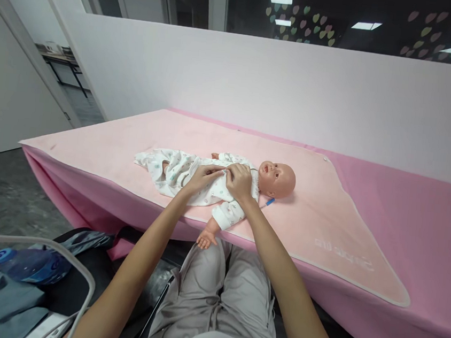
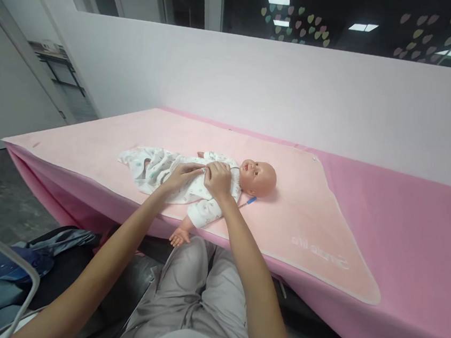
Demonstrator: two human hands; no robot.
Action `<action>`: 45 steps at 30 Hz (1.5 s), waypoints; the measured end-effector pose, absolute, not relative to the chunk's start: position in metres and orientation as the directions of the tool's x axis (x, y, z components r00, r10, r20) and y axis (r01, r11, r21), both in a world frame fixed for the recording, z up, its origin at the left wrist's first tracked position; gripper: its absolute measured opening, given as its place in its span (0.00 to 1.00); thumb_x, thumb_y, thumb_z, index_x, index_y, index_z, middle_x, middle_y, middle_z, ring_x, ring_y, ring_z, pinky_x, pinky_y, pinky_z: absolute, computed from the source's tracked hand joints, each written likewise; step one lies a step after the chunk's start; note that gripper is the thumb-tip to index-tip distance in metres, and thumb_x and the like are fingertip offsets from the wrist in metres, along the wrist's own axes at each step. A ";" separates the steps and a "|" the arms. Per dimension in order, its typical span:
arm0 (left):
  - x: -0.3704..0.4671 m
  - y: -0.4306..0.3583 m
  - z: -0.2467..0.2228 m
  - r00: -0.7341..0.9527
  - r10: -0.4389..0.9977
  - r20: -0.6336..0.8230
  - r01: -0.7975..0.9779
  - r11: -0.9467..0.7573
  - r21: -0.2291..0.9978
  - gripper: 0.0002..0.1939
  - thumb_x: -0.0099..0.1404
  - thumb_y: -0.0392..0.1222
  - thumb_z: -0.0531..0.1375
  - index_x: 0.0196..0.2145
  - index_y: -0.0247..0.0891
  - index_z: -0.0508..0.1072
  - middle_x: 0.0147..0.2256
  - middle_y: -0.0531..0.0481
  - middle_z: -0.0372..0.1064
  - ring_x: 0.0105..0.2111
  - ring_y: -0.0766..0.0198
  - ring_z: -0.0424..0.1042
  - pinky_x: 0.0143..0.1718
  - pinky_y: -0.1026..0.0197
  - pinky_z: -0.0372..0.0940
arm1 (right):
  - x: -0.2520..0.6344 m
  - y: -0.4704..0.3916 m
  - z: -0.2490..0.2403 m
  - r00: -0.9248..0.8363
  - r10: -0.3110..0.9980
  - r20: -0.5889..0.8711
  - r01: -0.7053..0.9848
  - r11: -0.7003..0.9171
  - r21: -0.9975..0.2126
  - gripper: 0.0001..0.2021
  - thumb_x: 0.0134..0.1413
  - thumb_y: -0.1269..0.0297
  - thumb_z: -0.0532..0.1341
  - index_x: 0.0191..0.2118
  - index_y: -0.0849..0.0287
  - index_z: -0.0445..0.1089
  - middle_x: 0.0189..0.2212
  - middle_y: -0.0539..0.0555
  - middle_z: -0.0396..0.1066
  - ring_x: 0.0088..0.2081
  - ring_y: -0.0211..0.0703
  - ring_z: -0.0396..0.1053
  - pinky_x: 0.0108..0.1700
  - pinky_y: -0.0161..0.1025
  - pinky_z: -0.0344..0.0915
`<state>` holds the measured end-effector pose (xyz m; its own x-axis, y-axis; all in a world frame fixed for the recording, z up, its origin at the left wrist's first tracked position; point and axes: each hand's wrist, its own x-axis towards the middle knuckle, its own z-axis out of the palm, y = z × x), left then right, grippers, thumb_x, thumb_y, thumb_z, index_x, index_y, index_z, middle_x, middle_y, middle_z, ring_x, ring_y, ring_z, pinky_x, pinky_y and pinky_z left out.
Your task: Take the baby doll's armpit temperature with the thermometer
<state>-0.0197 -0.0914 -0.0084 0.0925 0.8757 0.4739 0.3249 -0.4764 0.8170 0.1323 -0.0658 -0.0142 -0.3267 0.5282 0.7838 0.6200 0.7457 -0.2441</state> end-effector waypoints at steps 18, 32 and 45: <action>-0.017 -0.093 -0.009 0.120 0.883 0.453 0.238 -0.469 0.850 0.12 0.59 0.48 0.57 0.33 0.35 0.70 0.32 0.50 0.68 0.35 0.64 0.67 0.40 0.63 0.62 | 0.132 -0.069 -0.013 -0.337 0.535 0.775 0.614 0.748 -0.249 0.08 0.56 0.70 0.51 0.31 0.57 0.66 0.30 0.53 0.70 0.36 0.45 0.65 0.44 0.41 0.56; -0.019 -0.091 -0.012 0.082 0.874 0.478 0.295 -0.480 0.826 0.16 0.62 0.51 0.54 0.31 0.35 0.71 0.31 0.50 0.69 0.33 0.64 0.67 0.38 0.63 0.61 | 0.130 -0.069 -0.014 -0.342 0.512 0.788 0.584 0.773 -0.248 0.07 0.55 0.66 0.54 0.37 0.58 0.68 0.34 0.54 0.73 0.38 0.46 0.66 0.47 0.42 0.55; -0.020 -0.089 -0.015 0.108 0.857 0.504 0.240 -0.515 0.823 0.12 0.61 0.46 0.57 0.36 0.35 0.73 0.36 0.46 0.71 0.40 0.60 0.69 0.45 0.59 0.61 | 0.131 -0.067 -0.011 -0.352 0.456 0.818 0.539 0.813 -0.221 0.08 0.55 0.70 0.55 0.37 0.58 0.70 0.32 0.52 0.73 0.37 0.43 0.67 0.47 0.41 0.56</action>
<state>-0.0205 -0.0889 -0.0154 0.1080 0.8567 0.5044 0.2397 -0.5148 0.8231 0.1311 -0.0671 -0.0115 -0.3518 0.4559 0.8176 0.5390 0.8127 -0.2213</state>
